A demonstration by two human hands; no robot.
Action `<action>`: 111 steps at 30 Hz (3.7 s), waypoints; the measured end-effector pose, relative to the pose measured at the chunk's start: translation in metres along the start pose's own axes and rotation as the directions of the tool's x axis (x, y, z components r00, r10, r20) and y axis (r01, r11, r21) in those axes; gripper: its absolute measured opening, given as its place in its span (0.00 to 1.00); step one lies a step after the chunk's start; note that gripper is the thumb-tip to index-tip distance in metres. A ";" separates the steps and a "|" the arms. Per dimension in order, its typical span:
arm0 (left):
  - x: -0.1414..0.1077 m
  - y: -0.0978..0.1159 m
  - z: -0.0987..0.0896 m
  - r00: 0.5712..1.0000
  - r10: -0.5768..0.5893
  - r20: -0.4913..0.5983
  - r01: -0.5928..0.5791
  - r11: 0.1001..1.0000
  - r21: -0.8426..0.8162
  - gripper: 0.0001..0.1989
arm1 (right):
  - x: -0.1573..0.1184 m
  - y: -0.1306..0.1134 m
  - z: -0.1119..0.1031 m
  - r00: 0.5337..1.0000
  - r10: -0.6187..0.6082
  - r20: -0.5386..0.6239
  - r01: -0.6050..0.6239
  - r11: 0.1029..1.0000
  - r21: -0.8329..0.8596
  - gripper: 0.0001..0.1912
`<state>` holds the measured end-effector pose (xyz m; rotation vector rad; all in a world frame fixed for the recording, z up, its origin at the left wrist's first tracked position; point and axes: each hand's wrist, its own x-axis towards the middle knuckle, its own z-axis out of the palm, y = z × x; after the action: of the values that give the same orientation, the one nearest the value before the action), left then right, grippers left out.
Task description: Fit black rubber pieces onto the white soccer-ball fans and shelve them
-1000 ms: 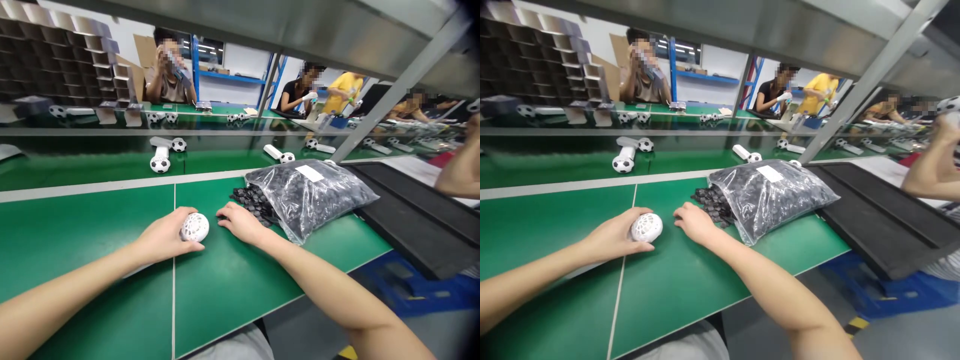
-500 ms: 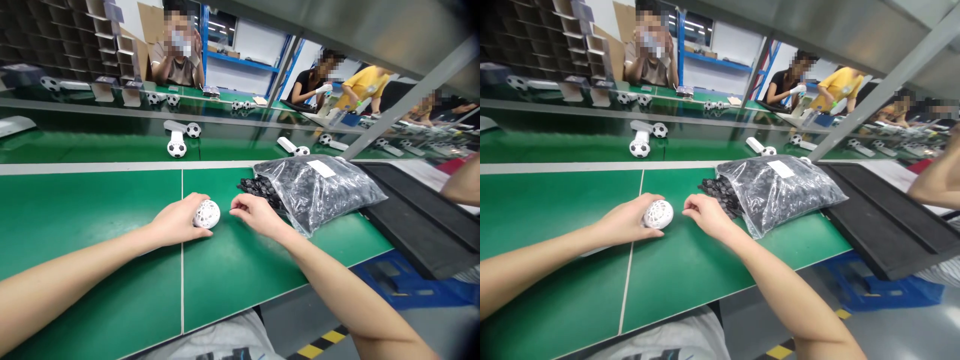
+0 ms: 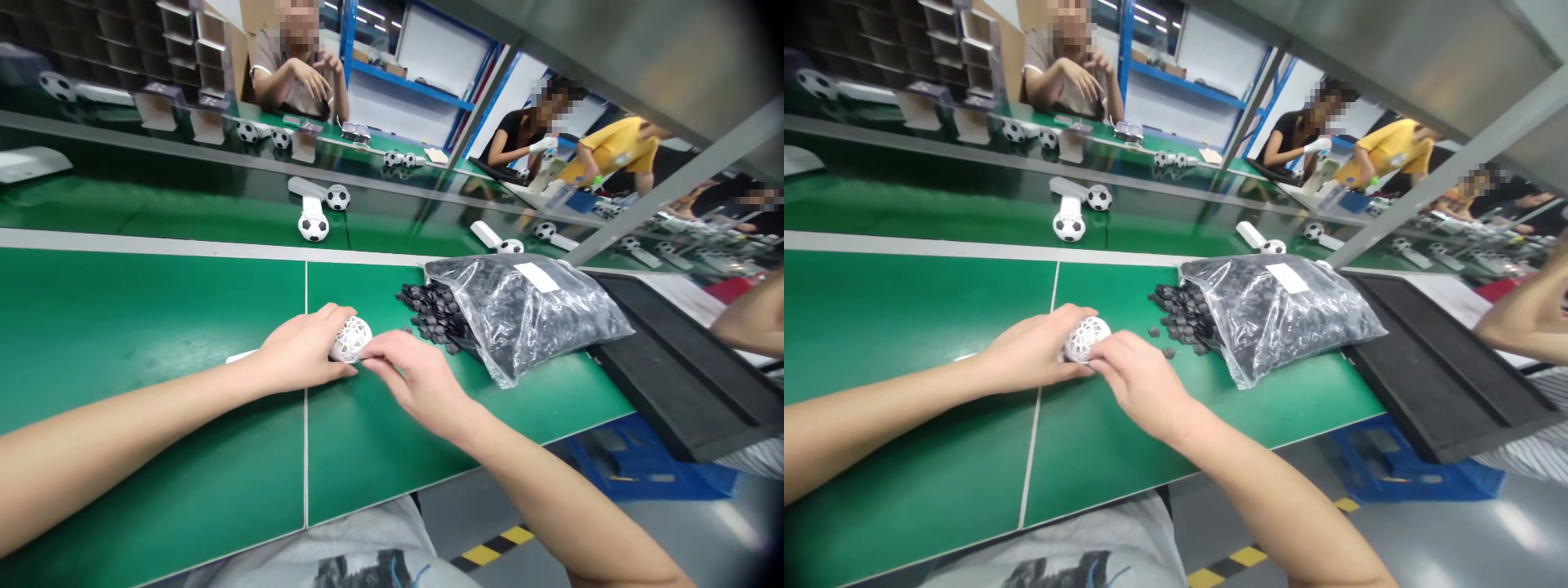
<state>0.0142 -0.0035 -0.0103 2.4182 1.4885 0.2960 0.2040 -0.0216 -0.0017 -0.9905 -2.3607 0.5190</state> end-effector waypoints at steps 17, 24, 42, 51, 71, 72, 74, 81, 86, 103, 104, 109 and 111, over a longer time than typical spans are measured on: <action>0.002 -0.003 -0.001 1.000 0.003 -0.012 -0.004 0.994 -0.107 0.34 | 0.004 0.012 0.023 0.974 0.181 -0.135 -0.162 0.977 0.139 0.13; 0.006 -0.009 -0.003 0.999 0.043 0.008 -0.042 0.989 -0.145 0.30 | 0.007 0.012 0.028 0.979 0.196 0.053 -0.203 0.951 0.232 0.25; 0.004 0.004 -0.012 0.979 0.092 0.181 -0.085 0.995 -0.044 0.35 | 0.001 0.072 -0.009 0.975 0.199 0.094 -0.116 0.829 -0.548 0.09; 0.001 0.002 -0.007 0.986 0.100 0.135 -0.106 0.994 0.041 0.35 | 0.002 0.079 -0.010 0.976 0.192 0.104 -0.109 0.840 -0.531 0.14; 0.003 0.005 0.001 0.990 0.109 0.091 -0.106 0.994 -0.031 0.34 | -0.011 0.009 -0.011 0.997 0.069 -0.032 -0.063 0.984 0.169 0.02; 0.003 0.004 0.001 0.990 0.110 0.088 -0.107 0.994 -0.033 0.35 | -0.011 0.009 -0.010 0.994 0.099 -0.036 -0.090 0.978 0.190 0.02; 0.003 0.004 0.002 0.990 0.114 0.084 -0.111 0.993 -0.044 0.36 | -0.011 0.008 -0.007 0.985 0.173 -0.010 -0.164 0.950 0.265 0.03; 0.003 0.004 0.002 0.989 0.123 0.077 -0.116 0.989 -0.093 0.36 | -0.006 0.005 0.005 0.993 0.119 0.005 -0.116 0.963 0.242 0.02; 0.001 0.005 0.002 0.990 0.132 0.050 -0.125 0.985 -0.119 0.29 | -0.002 0.007 0.007 0.986 0.165 0.000 -0.157 0.937 0.313 0.02; 0.004 0.005 0.001 0.988 0.133 0.073 -0.120 0.979 -0.163 0.30 | 0.003 0.013 0.022 0.962 0.269 0.053 -0.257 0.819 0.513 0.08; 0.004 0.005 0.001 0.990 0.127 0.066 -0.115 0.981 -0.159 0.29 | 0.003 0.013 0.023 0.961 0.271 0.047 -0.256 0.819 0.514 0.08; 0.003 0.000 0.000 0.977 0.195 0.082 -0.183 0.974 -0.132 0.30 | -0.003 0.029 0.007 0.968 0.252 0.003 -0.235 0.895 0.378 0.06; 0.004 -0.004 -0.001 0.965 0.241 0.105 -0.228 0.966 -0.124 0.33 | -0.009 0.045 -0.008 0.958 0.277 -0.073 -0.260 0.948 0.184 0.04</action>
<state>0.0126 0.0019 -0.0109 2.4763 1.1068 0.2699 0.2377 0.0025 -0.0217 -1.2342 -2.0653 0.7477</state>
